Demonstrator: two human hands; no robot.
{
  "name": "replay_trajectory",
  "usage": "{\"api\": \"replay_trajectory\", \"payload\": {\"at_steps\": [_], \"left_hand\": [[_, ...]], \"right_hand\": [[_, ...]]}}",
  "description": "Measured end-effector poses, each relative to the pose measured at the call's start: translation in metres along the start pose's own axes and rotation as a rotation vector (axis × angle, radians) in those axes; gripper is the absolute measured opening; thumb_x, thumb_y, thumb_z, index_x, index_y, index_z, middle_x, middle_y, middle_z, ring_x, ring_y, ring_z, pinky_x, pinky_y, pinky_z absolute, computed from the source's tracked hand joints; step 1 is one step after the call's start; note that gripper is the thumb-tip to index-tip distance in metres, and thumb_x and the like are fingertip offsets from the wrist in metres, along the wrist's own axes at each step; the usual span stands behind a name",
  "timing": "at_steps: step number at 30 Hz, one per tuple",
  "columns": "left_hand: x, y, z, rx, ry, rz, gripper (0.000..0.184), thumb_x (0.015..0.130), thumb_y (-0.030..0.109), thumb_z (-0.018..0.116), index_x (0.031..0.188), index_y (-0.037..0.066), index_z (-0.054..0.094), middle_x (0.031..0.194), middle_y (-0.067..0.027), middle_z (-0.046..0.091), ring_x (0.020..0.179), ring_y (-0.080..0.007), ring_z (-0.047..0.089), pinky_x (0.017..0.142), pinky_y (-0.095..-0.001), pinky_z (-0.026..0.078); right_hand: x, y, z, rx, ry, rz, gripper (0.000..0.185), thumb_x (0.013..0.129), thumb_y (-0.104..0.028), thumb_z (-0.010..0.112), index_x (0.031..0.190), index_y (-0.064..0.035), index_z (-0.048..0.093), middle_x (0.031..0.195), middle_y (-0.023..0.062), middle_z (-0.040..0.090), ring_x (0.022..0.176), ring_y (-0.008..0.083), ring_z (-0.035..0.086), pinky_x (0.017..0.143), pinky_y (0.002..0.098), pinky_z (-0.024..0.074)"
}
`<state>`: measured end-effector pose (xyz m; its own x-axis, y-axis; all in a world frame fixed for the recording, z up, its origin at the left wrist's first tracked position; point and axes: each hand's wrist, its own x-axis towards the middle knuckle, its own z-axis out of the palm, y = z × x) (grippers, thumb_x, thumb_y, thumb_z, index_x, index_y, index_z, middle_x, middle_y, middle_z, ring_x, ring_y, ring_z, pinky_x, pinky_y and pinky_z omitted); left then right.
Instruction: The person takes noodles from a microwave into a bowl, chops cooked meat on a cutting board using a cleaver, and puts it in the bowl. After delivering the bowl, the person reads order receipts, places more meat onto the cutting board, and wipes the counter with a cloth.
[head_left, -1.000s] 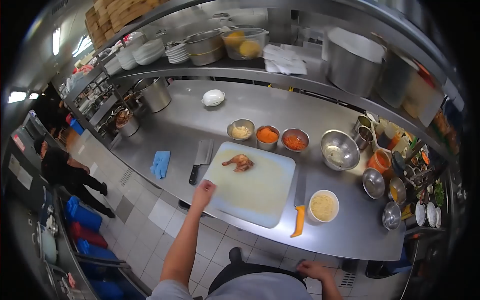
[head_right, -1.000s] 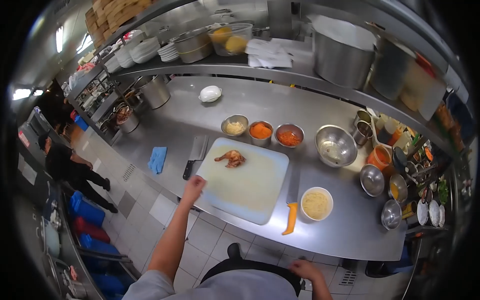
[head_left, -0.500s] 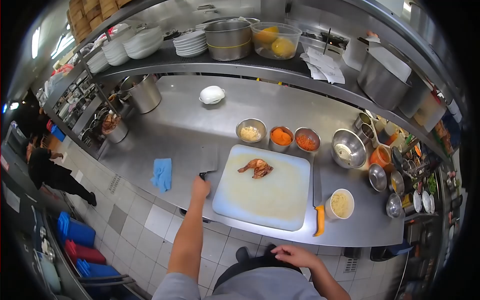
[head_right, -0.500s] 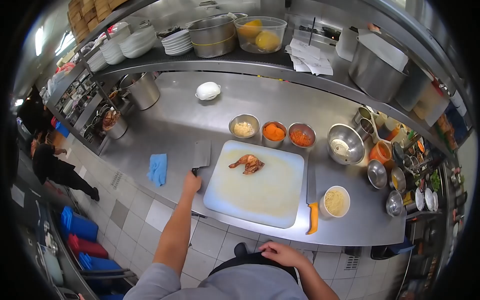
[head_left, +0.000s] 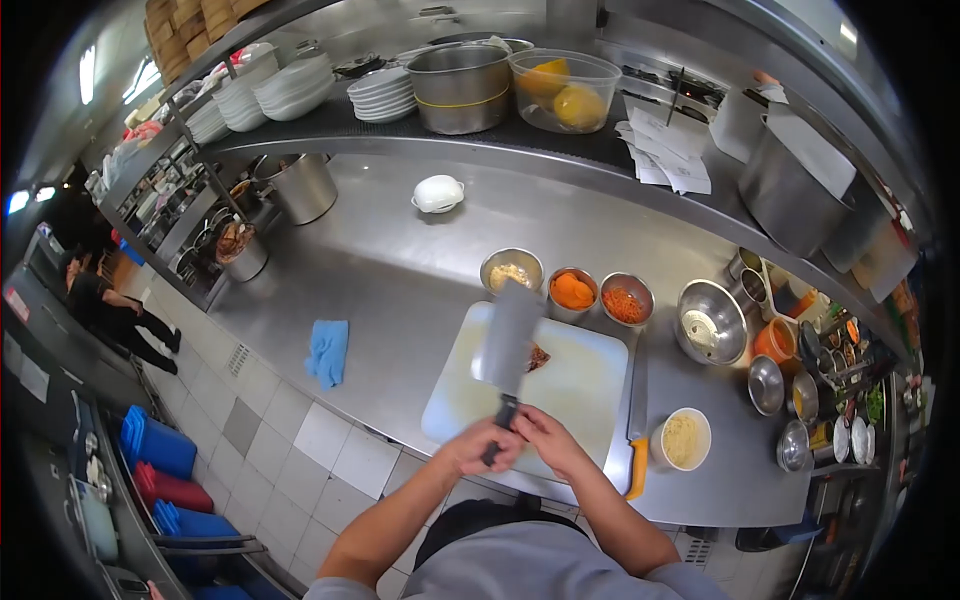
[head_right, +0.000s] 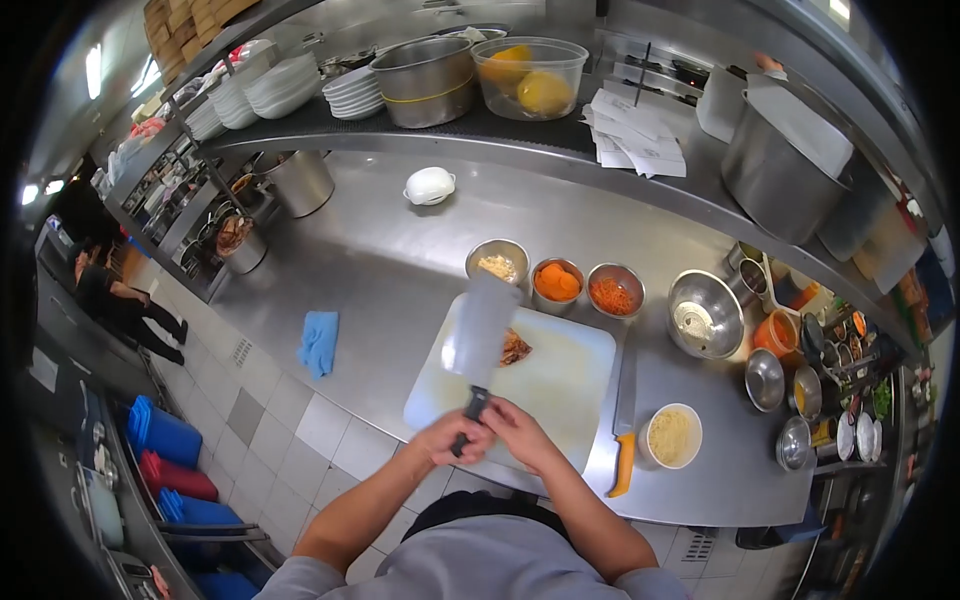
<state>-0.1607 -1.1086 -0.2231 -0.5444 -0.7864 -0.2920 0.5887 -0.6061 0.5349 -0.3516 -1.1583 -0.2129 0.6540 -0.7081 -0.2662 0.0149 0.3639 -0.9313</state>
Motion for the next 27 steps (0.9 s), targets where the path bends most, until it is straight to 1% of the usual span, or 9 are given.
{"api": "replay_trajectory", "payload": {"at_steps": [5,6,10,12,13,17,19,26,27], "left_hand": [[0.038,-0.039,0.026,0.073,-0.14,-0.142,0.016,0.094,0.017,0.067,0.1,0.009,0.054,0.076,-0.0052,0.056,0.056,-0.0156,0.056,0.049,-0.0295,0.045],[0.043,-0.051,0.021,0.318,-0.144,-0.167,0.02,0.096,0.021,0.069,0.105,0.007,0.057,0.079,-0.0054,0.06,0.059,-0.0151,0.058,0.052,-0.0298,0.048],[0.026,-0.026,-0.016,1.011,-0.339,-0.414,0.033,0.099,0.033,0.071,0.114,0.004,0.064,0.087,-0.0049,0.066,0.066,-0.0126,0.064,0.06,-0.0301,0.055],[0.01,0.011,-0.044,1.097,-0.285,-0.52,0.032,0.099,0.034,0.072,0.109,0.003,0.067,0.085,-0.0025,0.066,0.065,-0.0118,0.063,0.06,-0.0297,0.056],[0.004,0.021,-0.068,1.1,-0.177,-0.444,0.031,0.099,0.034,0.072,0.105,0.005,0.068,0.084,-0.0011,0.066,0.065,-0.0111,0.063,0.058,-0.0289,0.054],[-0.011,0.049,-0.113,1.194,0.218,-0.12,0.024,0.098,0.031,0.073,0.098,0.007,0.066,0.08,-0.002,0.067,0.065,-0.0143,0.064,0.057,-0.0319,0.052],[-0.008,0.043,-0.137,1.48,0.64,0.452,0.019,0.096,0.025,0.072,0.095,0.007,0.063,0.079,-0.0064,0.067,0.068,-0.021,0.066,0.064,-0.0362,0.054],[-0.01,0.032,-0.135,1.391,0.776,0.553,0.021,0.092,0.025,0.072,0.103,0.01,0.064,0.097,-0.0106,0.069,0.087,-0.0321,0.07,0.077,-0.0431,0.056],[-0.008,0.029,-0.128,1.441,0.775,0.555,0.027,0.091,0.028,0.074,0.108,0.01,0.064,0.102,-0.0102,0.068,0.09,-0.0325,0.069,0.079,-0.0436,0.056]], "right_hand": [[-0.032,0.008,-0.015,0.173,0.245,-0.05,0.027,0.106,-0.014,0.06,0.13,-0.0017,0.058,0.115,0.012,0.071,0.103,0.0186,0.068,0.091,0.034,0.0564],[-0.035,0.013,-0.018,0.164,0.251,-0.054,0.027,0.106,-0.014,0.06,0.13,-0.0017,0.058,0.115,0.012,0.071,0.103,0.0186,0.068,0.091,0.034,0.0564],[-0.05,0.032,-0.054,-0.172,0.386,-0.072,0.028,0.106,-0.018,0.06,0.128,-0.0022,0.057,0.09,0.0077,0.072,0.078,0.0169,0.071,0.071,0.0327,0.0566],[-0.058,0.003,-0.054,-0.652,0.338,0.232,0.033,0.105,-0.025,0.061,0.128,-0.003,0.056,0.081,0.0105,0.068,0.072,0.0177,0.071,0.066,0.0336,0.0545],[-0.059,-0.02,-0.043,-0.791,0.291,0.239,0.036,0.103,-0.029,0.062,0.128,-0.0035,0.056,0.083,0.0165,0.069,0.076,0.029,0.073,0.069,0.0397,0.0558],[-0.046,-0.026,-0.037,-1.207,0.28,0.033,0.035,0.103,-0.028,0.061,0.128,-0.0036,0.057,0.089,0.0208,0.071,0.084,0.0403,0.072,0.073,0.0477,0.0556],[-0.038,-0.046,-0.018,-1.18,0.374,-0.083,0.035,0.103,-0.028,0.061,0.128,-0.0042,0.057,0.095,0.0236,0.072,0.091,0.0468,0.069,0.076,0.0532,0.0543],[-0.019,-0.009,-0.03,-1.198,0.355,-0.093,0.041,0.103,-0.029,0.06,0.134,-0.0041,0.053,0.097,0.0251,0.072,0.093,0.047,0.069,0.077,0.0547,0.0537],[-0.014,-0.003,-0.042,-1.234,0.266,0.045,0.042,0.103,-0.03,0.06,0.135,-0.0037,0.052,0.097,0.0256,0.072,0.094,0.0473,0.069,0.077,0.0549,0.0533]]}}
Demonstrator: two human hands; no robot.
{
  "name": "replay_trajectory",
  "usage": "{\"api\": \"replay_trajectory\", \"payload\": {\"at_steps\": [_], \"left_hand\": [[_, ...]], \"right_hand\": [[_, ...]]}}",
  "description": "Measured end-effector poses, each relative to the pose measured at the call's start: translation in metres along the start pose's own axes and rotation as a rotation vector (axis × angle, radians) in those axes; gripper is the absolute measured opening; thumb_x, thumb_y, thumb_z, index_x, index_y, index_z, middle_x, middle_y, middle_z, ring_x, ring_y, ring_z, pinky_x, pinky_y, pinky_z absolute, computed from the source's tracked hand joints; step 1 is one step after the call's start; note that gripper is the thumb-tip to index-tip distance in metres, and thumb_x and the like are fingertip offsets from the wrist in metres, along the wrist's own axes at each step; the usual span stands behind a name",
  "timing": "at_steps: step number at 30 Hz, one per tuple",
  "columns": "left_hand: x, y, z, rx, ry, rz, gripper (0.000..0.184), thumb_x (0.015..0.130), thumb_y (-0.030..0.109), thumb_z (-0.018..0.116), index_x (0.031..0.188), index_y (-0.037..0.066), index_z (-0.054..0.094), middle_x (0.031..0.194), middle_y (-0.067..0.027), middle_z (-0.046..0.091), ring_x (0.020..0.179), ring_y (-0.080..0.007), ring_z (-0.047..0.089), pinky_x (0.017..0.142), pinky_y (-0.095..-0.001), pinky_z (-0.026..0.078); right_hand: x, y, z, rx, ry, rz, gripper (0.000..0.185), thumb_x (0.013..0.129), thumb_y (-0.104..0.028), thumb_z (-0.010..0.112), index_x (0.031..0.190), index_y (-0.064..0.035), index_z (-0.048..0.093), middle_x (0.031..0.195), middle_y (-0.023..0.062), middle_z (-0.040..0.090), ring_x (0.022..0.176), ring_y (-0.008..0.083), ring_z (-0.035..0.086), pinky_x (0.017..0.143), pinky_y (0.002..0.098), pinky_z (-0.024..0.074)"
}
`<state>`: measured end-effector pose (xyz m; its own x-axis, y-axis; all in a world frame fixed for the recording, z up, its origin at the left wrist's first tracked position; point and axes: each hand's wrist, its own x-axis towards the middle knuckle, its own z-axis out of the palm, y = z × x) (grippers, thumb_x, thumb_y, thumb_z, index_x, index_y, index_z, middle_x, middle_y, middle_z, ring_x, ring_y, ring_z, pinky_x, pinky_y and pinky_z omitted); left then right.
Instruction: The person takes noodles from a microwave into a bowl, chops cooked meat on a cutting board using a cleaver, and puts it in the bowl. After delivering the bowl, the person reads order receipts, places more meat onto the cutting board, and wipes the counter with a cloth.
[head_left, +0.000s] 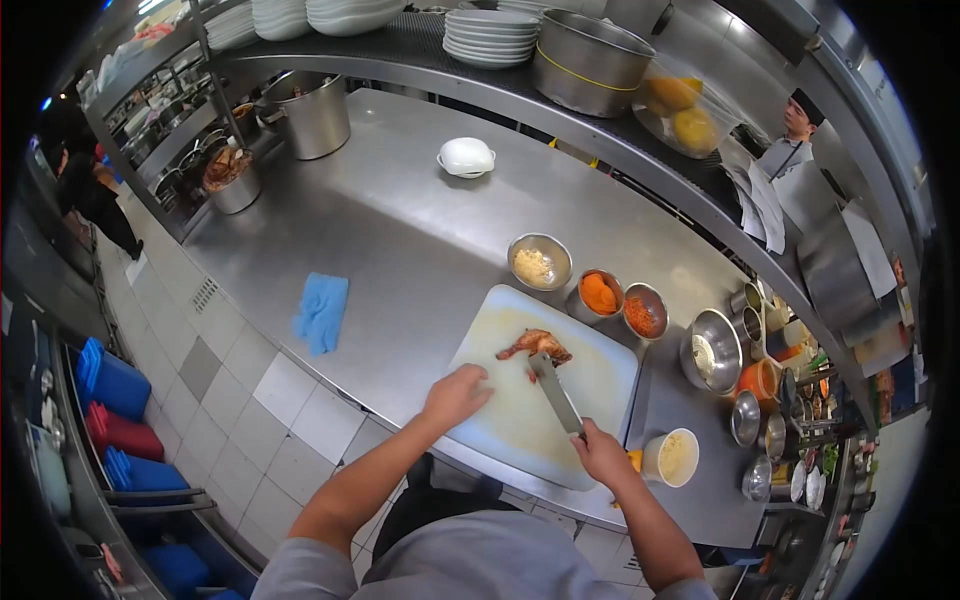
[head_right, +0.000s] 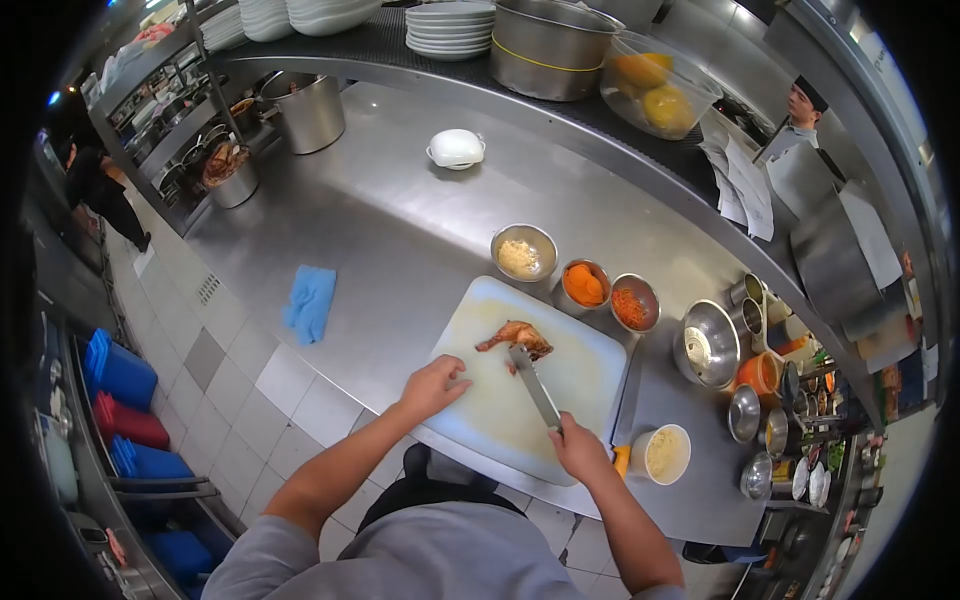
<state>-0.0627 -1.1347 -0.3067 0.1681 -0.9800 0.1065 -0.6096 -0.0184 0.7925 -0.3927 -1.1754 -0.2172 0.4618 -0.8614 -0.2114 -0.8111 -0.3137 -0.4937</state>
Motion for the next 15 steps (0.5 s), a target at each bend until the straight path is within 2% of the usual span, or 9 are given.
{"api": "replay_trajectory", "payload": {"at_steps": [1,4,7,11,13,15], "left_hand": [[0.003,0.007,0.001,0.045,0.0,0.028,0.032,0.09,0.031,0.076,0.112,0.011,0.063,0.108,-0.0098,0.067,0.094,-0.0329,0.069,0.081,-0.0441,0.056],[0.003,0.019,0.013,0.129,0.004,0.083,0.041,0.089,0.032,0.08,0.119,0.011,0.061,0.113,-0.0098,0.065,0.097,-0.0285,0.069,0.082,-0.0415,0.057],[0.006,0.031,0.022,0.127,-0.042,0.041,0.042,0.089,0.033,0.08,0.119,0.009,0.062,0.114,-0.01,0.064,0.101,-0.03,0.068,0.085,-0.0419,0.057],[0.013,0.039,0.037,0.131,-0.012,0.085,0.039,0.089,0.032,0.079,0.119,0.012,0.063,0.111,-0.0096,0.063,0.101,-0.0312,0.067,0.086,-0.0426,0.056],[0.022,0.053,0.044,0.133,-0.035,0.114,0.032,0.09,0.029,0.076,0.116,0.014,0.065,0.107,-0.0095,0.06,0.1,-0.0313,0.066,0.085,-0.0431,0.056],[0.031,0.053,0.062,0.173,-0.063,0.122,0.028,0.09,0.026,0.075,0.114,0.015,0.065,0.107,-0.0094,0.059,0.1,-0.0311,0.066,0.085,-0.0433,0.056]], "right_hand": [[0.007,0.011,0.004,-0.048,-0.135,0.049,0.044,0.103,-0.03,0.06,0.136,-0.0034,0.051,0.098,0.0262,0.071,0.094,0.0475,0.069,0.077,0.0552,0.053],[0.0,-0.005,-0.013,-0.011,-0.158,0.083,0.045,0.102,-0.03,0.06,0.136,-0.0027,0.05,0.098,0.0266,0.072,0.094,0.0481,0.069,0.079,0.0555,0.0526],[-0.018,-0.01,-0.014,0.065,-0.087,0.101,0.045,0.102,-0.03,0.061,0.137,-0.0034,0.051,0.1,0.0258,0.072,0.095,0.0477,0.069,0.08,0.0543,0.0531],[-0.033,-0.007,-0.013,0.142,-0.009,0.144,0.045,0.102,-0.03,0.062,0.138,-0.004,0.053,0.102,0.0249,0.073,0.096,0.047,0.07,0.081,0.0517,0.0541],[-0.036,-0.003,-0.014,0.273,-0.01,0.21,0.044,0.102,-0.029,0.063,0.138,-0.0045,0.054,0.102,0.025,0.073,0.096,0.0459,0.07,0.081,0.0496,0.0546],[-0.038,0.003,-0.01,0.269,0.007,0.213,0.044,0.102,-0.029,0.063,0.138,-0.0046,0.054,0.101,0.025,0.073,0.096,0.0453,0.07,0.081,0.0489,0.0546]]}}
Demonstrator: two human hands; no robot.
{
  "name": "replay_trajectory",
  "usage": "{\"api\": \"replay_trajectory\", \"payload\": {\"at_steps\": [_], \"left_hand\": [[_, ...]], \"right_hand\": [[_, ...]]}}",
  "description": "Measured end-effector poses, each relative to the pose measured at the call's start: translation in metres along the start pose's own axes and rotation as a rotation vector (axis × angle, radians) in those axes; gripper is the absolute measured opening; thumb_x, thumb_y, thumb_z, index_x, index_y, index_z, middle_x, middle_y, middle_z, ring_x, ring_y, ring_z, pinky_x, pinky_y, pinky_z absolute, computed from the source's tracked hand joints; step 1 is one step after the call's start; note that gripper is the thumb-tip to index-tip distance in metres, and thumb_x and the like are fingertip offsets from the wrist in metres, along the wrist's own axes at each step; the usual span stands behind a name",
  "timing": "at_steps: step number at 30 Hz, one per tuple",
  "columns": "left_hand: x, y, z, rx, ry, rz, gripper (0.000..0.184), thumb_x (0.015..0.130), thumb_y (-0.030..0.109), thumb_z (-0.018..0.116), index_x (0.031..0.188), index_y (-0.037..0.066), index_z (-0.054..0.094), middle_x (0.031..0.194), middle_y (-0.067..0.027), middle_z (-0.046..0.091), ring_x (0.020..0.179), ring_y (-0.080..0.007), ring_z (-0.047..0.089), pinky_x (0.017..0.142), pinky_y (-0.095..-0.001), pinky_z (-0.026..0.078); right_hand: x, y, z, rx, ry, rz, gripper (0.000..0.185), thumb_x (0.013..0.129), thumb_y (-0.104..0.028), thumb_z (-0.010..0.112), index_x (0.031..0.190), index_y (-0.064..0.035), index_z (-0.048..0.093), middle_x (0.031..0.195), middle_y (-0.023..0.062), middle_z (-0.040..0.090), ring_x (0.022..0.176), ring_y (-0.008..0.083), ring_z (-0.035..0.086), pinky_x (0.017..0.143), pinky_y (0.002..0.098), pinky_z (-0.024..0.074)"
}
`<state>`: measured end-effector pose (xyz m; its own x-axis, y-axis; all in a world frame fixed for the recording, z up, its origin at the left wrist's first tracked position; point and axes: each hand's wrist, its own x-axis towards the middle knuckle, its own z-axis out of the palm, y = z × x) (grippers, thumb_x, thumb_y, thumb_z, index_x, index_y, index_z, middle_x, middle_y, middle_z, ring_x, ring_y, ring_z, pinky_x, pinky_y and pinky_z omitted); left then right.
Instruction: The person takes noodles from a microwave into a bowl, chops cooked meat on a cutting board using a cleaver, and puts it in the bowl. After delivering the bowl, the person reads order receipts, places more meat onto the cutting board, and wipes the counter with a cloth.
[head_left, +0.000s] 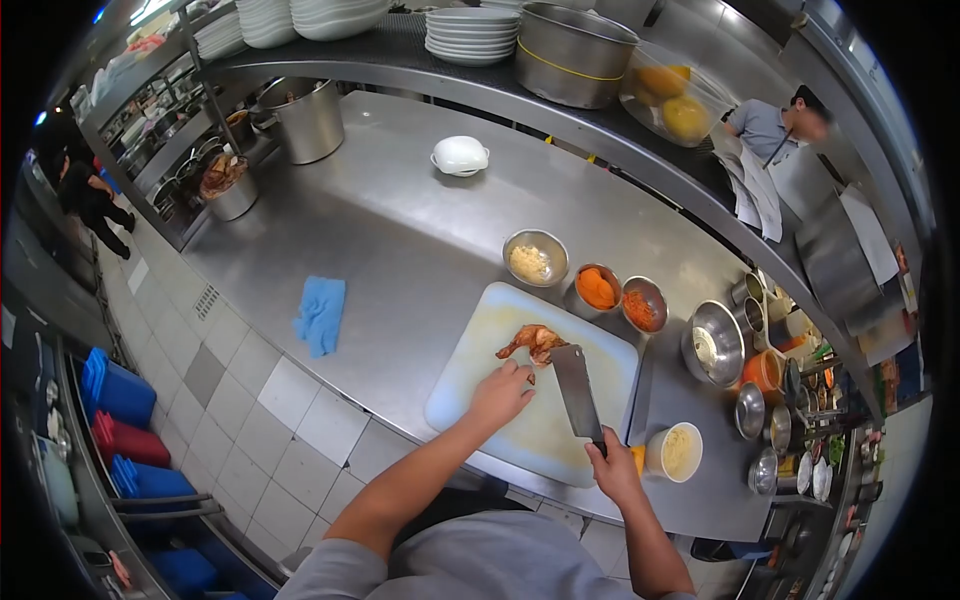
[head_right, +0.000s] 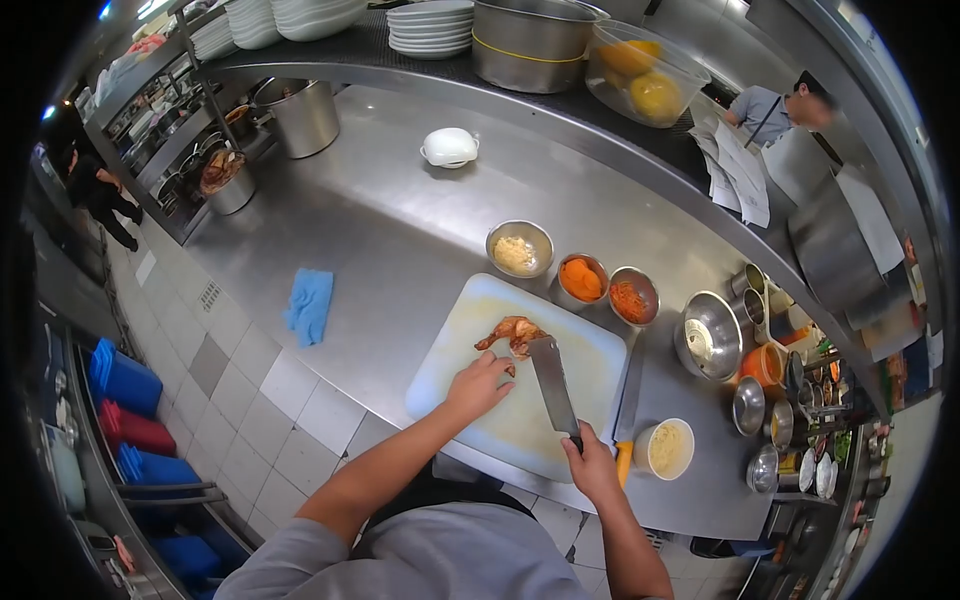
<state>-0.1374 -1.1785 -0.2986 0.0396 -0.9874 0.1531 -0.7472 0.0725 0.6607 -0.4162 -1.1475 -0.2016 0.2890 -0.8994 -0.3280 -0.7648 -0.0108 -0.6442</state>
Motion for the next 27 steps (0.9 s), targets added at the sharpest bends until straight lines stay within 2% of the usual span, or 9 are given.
{"api": "replay_trajectory", "payload": {"at_steps": [4,8,11,14,18,20,22,26,27], "left_hand": [[-0.005,-0.002,0.003,0.118,-0.116,0.071,0.02,0.089,0.019,0.07,0.108,0.015,0.066,0.107,-0.0093,0.057,0.1,-0.0303,0.066,0.084,-0.0434,0.057],[-0.038,-0.033,-0.031,0.097,-0.155,0.033,0.025,0.088,0.017,0.07,0.112,0.015,0.063,0.11,-0.0096,0.058,0.102,-0.0311,0.066,0.084,-0.0441,0.057],[-0.046,-0.043,-0.057,0.017,-0.038,-0.166,0.043,0.087,0.018,0.072,0.126,0.013,0.055,0.119,-0.0122,0.059,0.107,-0.0356,0.066,0.087,-0.0469,0.056],[-0.043,-0.045,-0.065,-0.075,0.039,-0.168,0.044,0.088,0.019,0.071,0.128,0.012,0.054,0.12,-0.0149,0.058,0.105,-0.0395,0.065,0.089,-0.0484,0.055],[-0.044,-0.049,-0.055,-0.131,0.115,-0.215,0.045,0.089,0.023,0.071,0.129,0.01,0.053,0.123,-0.0172,0.057,0.109,-0.0404,0.065,0.091,-0.0474,0.054],[-0.042,-0.053,-0.047,-0.163,0.194,-0.194,0.056,0.088,0.024,0.076,0.136,0.009,0.052,0.127,-0.0181,0.055,0.111,-0.0409,0.064,0.094,-0.0468,0.054],[-0.042,-0.035,-0.061,-0.155,0.122,-0.218,0.064,0.085,0.023,0.079,0.14,0.008,0.05,0.129,-0.0182,0.053,0.112,-0.0391,0.064,0.095,-0.046,0.054],[-0.04,-0.033,-0.064,-0.198,-0.027,-0.246,0.083,0.08,0.018,0.086,0.15,0.007,0.043,0.132,-0.0191,0.05,0.114,-0.038,0.063,0.097,-0.044,0.054],[-0.041,-0.034,-0.062,-0.197,-0.034,-0.243,0.083,0.08,0.018,0.086,0.15,0.007,0.043,0.132,-0.0191,0.05,0.114,-0.038,0.063,0.097,-0.044,0.054]], "right_hand": [[-0.001,0.008,0.003,-0.002,-0.009,-0.029,0.043,0.102,-0.028,0.063,0.137,-0.0047,0.055,0.1,0.0241,0.073,0.094,0.0446,0.071,0.08,0.0483,0.0546],[0.004,-0.024,0.008,-0.045,-0.022,-0.097,0.042,0.102,-0.027,0.062,0.137,-0.0053,0.054,0.1,0.023,0.073,0.092,0.0447,0.07,0.08,0.0495,0.0543],[0.025,-0.03,0.03,-0.079,-0.007,-0.212,0.041,0.102,-0.026,0.061,0.137,-0.0066,0.053,0.1,0.0223,0.072,0.092,0.0449,0.07,0.08,0.0509,0.0541],[0.042,-0.055,0.041,-0.114,0.006,-0.257,0.041,0.103,-0.025,0.06,0.138,-0.0074,0.052,0.101,0.0221,0.071,0.09,0.0442,0.07,0.079,0.0521,0.0542],[0.041,-0.096,0.046,-0.063,0.158,-0.343,0.042,0.103,-0.026,0.059,0.139,-0.0056,0.05,0.101,0.0226,0.071,0.09,0.0436,0.07,0.078,0.0536,0.055],[0.049,-0.097,0.054,-0.015,0.199,-0.35,0.041,0.104,-0.026,0.058,0.138,-0.0049,0.05,0.102,0.0231,0.071,0.09,0.0436,0.071,0.078,0.054,0.0552],[0.07,-0.077,0.074,-0.277,0.024,-0.249,0.041,0.104,-0.026,0.058,0.136,-0.0036,0.049,0.103,0.0243,0.072,0.091,0.0447,0.07,0.078,0.0549,0.0549],[0.081,-0.063,0.078,-0.29,-0.088,-0.204,0.04,0.103,-0.025,0.058,0.136,-0.0043,0.049,0.105,0.0243,0.072,0.091,0.0459,0.069,0.079,0.0559,0.0539],[0.074,-0.063,0.075,-0.241,-0.08,-0.202,0.04,0.103,-0.026,0.058,0.136,-0.0049,0.049,0.104,0.024,0.072,0.092,0.0463,0.069,0.08,0.0558,0.0535]]}}
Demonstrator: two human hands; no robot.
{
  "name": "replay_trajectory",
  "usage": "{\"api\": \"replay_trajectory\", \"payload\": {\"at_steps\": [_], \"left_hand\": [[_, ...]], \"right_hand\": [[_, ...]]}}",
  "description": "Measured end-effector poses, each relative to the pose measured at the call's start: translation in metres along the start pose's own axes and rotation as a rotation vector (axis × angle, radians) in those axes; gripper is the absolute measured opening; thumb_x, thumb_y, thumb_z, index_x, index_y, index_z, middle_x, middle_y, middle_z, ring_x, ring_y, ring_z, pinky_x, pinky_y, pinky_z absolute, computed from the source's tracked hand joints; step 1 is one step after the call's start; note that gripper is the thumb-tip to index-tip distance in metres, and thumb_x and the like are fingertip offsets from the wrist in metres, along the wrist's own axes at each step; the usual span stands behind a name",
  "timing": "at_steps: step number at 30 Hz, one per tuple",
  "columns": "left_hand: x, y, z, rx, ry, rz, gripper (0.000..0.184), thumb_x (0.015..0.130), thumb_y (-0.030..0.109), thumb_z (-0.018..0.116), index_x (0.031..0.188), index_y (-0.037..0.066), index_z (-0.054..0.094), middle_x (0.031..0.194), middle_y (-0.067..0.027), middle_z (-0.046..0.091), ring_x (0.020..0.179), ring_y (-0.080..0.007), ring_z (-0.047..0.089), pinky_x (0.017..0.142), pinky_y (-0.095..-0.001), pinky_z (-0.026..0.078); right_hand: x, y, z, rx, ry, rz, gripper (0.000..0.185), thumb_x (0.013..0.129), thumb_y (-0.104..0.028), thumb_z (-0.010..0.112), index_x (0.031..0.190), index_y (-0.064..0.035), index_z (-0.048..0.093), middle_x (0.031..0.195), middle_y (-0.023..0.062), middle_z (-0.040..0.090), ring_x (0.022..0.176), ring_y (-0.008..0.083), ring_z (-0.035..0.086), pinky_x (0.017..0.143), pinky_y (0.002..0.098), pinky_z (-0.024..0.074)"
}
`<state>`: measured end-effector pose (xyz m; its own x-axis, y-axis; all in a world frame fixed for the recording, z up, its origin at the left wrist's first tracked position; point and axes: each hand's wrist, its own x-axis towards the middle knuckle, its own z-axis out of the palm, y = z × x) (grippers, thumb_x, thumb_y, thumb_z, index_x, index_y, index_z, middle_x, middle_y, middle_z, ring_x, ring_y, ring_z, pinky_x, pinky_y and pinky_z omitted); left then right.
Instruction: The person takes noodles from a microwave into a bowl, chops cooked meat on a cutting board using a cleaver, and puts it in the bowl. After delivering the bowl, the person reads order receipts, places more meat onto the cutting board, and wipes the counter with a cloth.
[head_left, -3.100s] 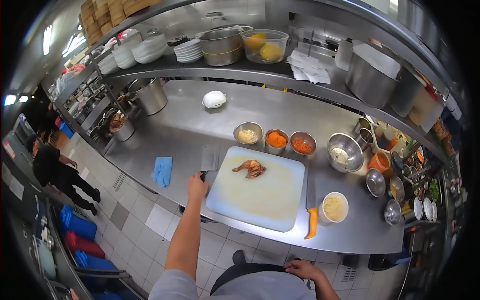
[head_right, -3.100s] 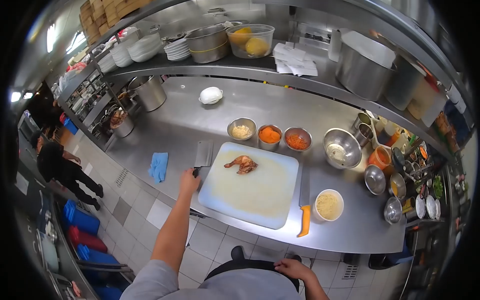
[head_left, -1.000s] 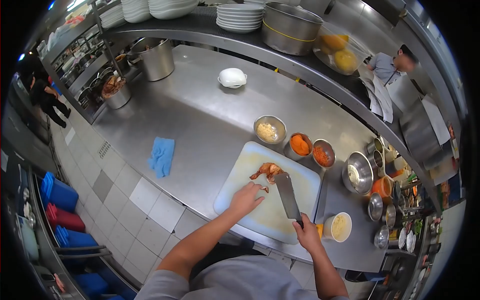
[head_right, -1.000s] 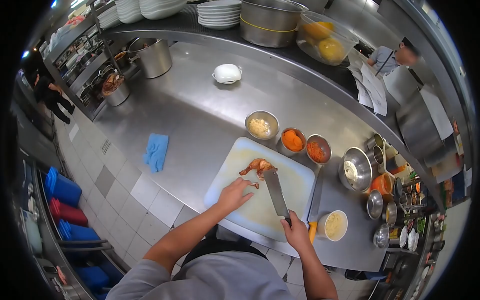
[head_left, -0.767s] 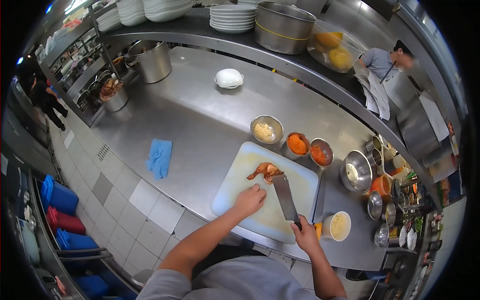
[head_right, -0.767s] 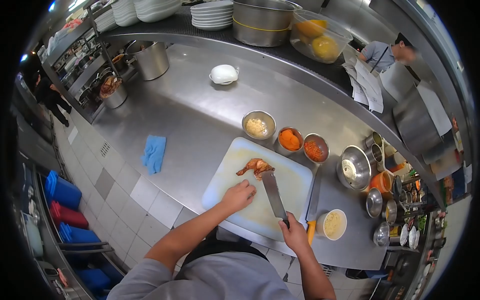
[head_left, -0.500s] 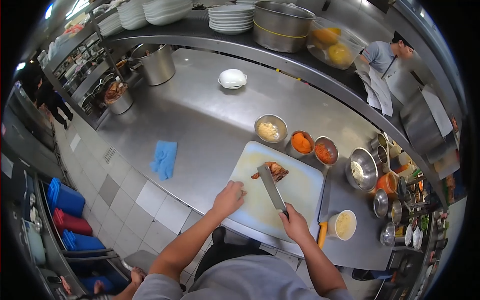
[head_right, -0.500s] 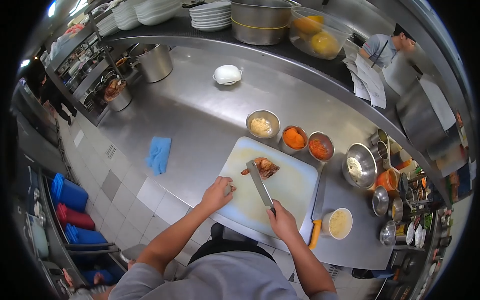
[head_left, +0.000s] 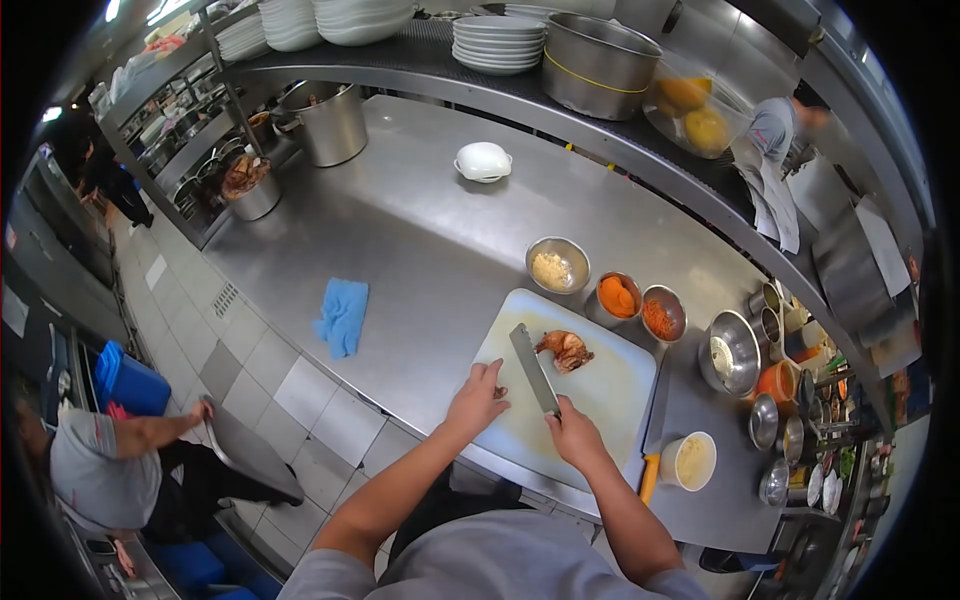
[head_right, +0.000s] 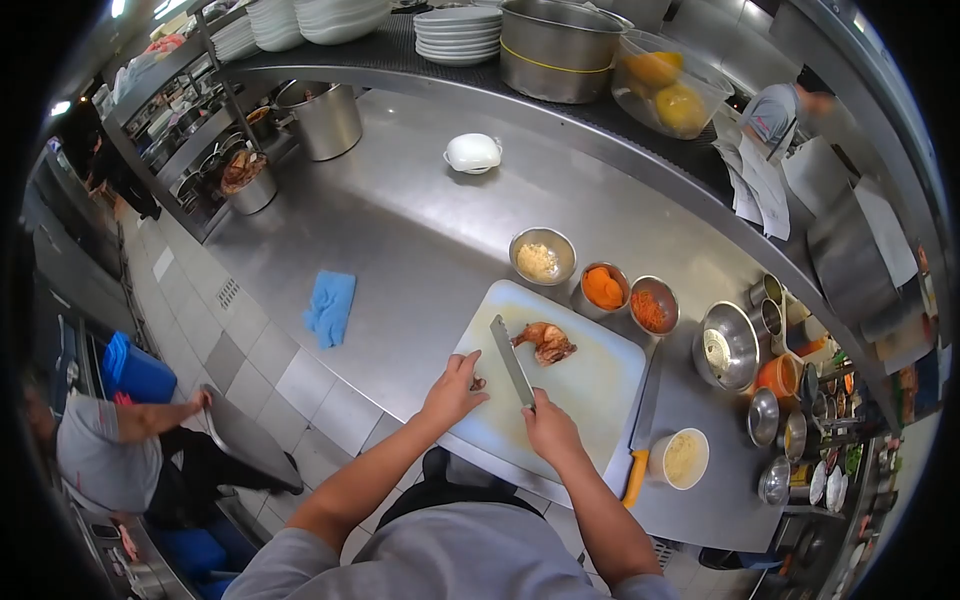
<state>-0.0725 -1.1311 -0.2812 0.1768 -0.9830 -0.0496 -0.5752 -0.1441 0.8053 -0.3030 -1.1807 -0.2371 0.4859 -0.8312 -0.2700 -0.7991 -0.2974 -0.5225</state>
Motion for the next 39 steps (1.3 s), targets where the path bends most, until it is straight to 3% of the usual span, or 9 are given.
{"api": "replay_trajectory", "payload": {"at_steps": [2,5,8,13,21,23,25,28,39], "left_hand": [[0.004,-0.001,0.003,0.041,0.076,0.061,0.076,0.081,0.007,0.083,0.147,0.005,0.047,0.125,-0.0151,0.052,0.105,-0.0265,0.069,0.091,-0.0382,0.057],[0.007,-0.008,0.008,-0.034,0.019,0.089,0.071,0.083,0.012,0.083,0.145,0.006,0.05,0.124,-0.015,0.052,0.101,-0.0278,0.068,0.09,-0.0402,0.056],[0.017,0.007,0.009,0.064,-0.025,0.116,0.057,0.085,0.017,0.081,0.136,0.009,0.059,0.121,-0.0155,0.052,0.102,-0.03,0.066,0.09,-0.0418,0.056],[0.042,0.006,0.045,0.183,-0.071,0.294,0.025,0.087,0.014,0.076,0.11,0.007,0.07,0.112,-0.0153,0.057,0.103,-0.0341,0.064,0.091,-0.0437,0.054],[0.044,0.029,0.112,0.151,-0.39,0.541,0.012,0.084,0.001,0.067,0.094,0.006,0.07,0.099,-0.014,0.06,0.102,-0.0322,0.063,0.086,-0.043,0.054],[0.033,0.048,0.123,-0.095,-0.49,0.419,0.015,0.084,-0.003,0.065,0.096,0.005,0.069,0.097,-0.0103,0.063,0.089,-0.0265,0.064,0.071,-0.0383,0.054],[0.016,0.078,0.137,-0.558,-0.798,-0.237,0.02,0.084,0.002,0.065,0.103,0.008,0.067,0.096,-0.0071,0.064,0.083,-0.0202,0.062,0.062,-0.032,0.05],[-0.019,0.129,0.161,-1.112,-1.059,-0.653,0.024,0.087,0.01,0.064,0.11,0.009,0.065,0.093,-0.0055,0.063,0.08,-0.0188,0.061,0.059,-0.0276,0.046],[-0.22,0.256,0.503,-0.782,-1.315,-1.042,0.017,0.099,0.021,0.058,0.105,0.007,0.066,0.09,-0.0097,0.066,0.076,-0.0234,0.062,0.073,-0.0371,0.055]], "right_hand": [[-0.014,-0.003,-0.012,0.048,0.021,0.006,0.04,0.103,-0.027,0.059,0.136,-0.0054,0.05,0.103,0.0237,0.072,0.093,0.0467,0.069,0.08,0.0557,0.0532],[-0.051,0.011,-0.013,0.226,0.047,0.117,0.04,0.102,-0.026,0.06,0.136,-0.0062,0.051,0.101,0.023,0.072,0.096,0.0479,0.068,0.081,0.0542,0.0531],[-0.09,0.049,0.003,0.356,0.185,0.094,0.039,0.103,-0.026,0.062,0.135,-0.0059,0.052,0.089,0.0192,0.072,0.077,0.0384,0.072,0.068,0.0477,0.0544],[-0.15,0.091,0.04,1.018,0.156,0.424,0.028,0.106,-0.018,0.059,0.128,-0.0035,0.052,0.067,0.0036,0.054,0.046,0.0116,0.052,0.043,0.0306,0.0444],[-0.238,0.083,0.065,1.104,0.378,0.619,0.028,0.106,-0.018,0.059,0.128,-0.0039,0.051,0.066,0.0013,0.053,0.048,0.012,0.053,0.045,0.0302,0.0457],[-0.265,0.096,0.077,1.07,0.336,0.612,0.027,0.106,-0.021,0.061,0.128,-0.0064,0.053,0.067,0.0009,0.055,0.05,0.0115,0.053,0.047,0.0305,0.046],[-0.302,0.099,0.066,1.067,0.351,0.741,0.028,0.106,-0.024,0.061,0.128,-0.0083,0.055,0.066,0.0006,0.055,0.052,0.0112,0.054,0.05,0.0305,0.0455],[-0.366,0.124,0.066,1.135,0.229,0.639,0.023,0.107,-0.025,0.06,0.121,-0.007,0.055,0.064,0.0003,0.053,0.052,0.0109,0.053,0.051,0.029,0.0435],[-0.61,0.251,0.094,1.401,0.765,0.894,0.022,0.105,-0.021,0.062,0.119,-0.0055,0.054,0.064,-0.0014,0.05,0.051,0.0092,0.05,0.048,0.0292,0.0417]]}}
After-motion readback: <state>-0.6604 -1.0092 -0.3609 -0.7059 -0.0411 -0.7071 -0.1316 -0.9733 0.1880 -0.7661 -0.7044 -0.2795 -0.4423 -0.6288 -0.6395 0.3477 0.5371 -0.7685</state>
